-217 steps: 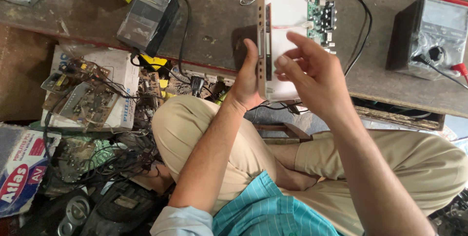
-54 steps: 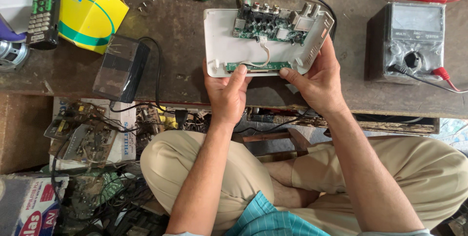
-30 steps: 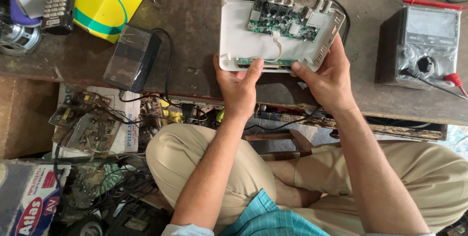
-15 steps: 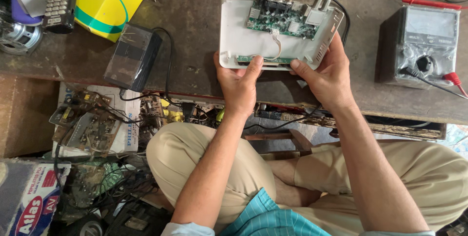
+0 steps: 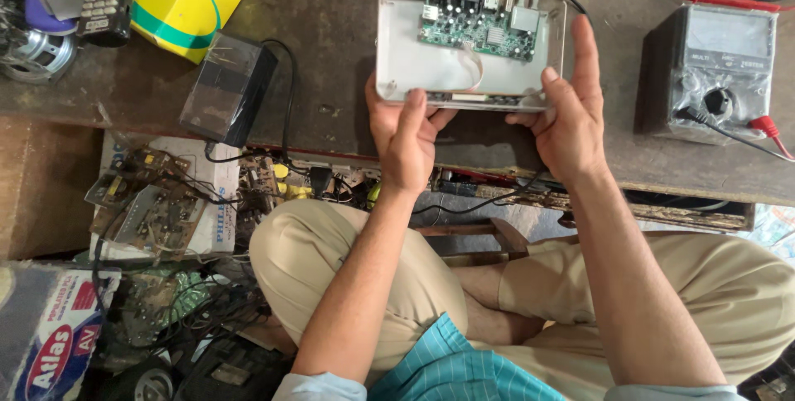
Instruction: The person tests a circuit board with a multimeter, then disassembles a white digital set-top box to remove a ribbon cable. They reassemble the device by placing the circuit board and a display module back into the casing.
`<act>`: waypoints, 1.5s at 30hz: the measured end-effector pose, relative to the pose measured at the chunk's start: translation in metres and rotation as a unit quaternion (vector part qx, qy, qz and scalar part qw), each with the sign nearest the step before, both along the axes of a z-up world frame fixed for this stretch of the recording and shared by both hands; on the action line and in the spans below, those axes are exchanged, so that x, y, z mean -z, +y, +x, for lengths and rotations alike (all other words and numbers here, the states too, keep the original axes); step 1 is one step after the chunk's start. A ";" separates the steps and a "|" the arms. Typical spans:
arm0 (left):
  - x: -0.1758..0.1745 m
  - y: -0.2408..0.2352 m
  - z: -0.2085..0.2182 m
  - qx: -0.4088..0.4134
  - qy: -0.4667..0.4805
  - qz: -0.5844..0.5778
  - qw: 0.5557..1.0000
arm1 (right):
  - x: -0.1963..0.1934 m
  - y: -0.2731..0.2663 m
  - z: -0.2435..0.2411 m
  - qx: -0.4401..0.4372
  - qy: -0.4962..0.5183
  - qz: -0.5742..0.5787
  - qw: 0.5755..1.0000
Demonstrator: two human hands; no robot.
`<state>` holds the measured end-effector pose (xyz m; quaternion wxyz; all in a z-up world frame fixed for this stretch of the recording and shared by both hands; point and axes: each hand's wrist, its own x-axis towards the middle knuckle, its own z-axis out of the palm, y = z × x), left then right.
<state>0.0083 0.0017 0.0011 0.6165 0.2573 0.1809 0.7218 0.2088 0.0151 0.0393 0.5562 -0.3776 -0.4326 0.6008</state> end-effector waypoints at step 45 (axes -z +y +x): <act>-0.037 -0.021 -0.022 -0.055 0.292 0.005 0.955 | 0.016 0.004 0.013 -0.005 0.074 0.007 0.997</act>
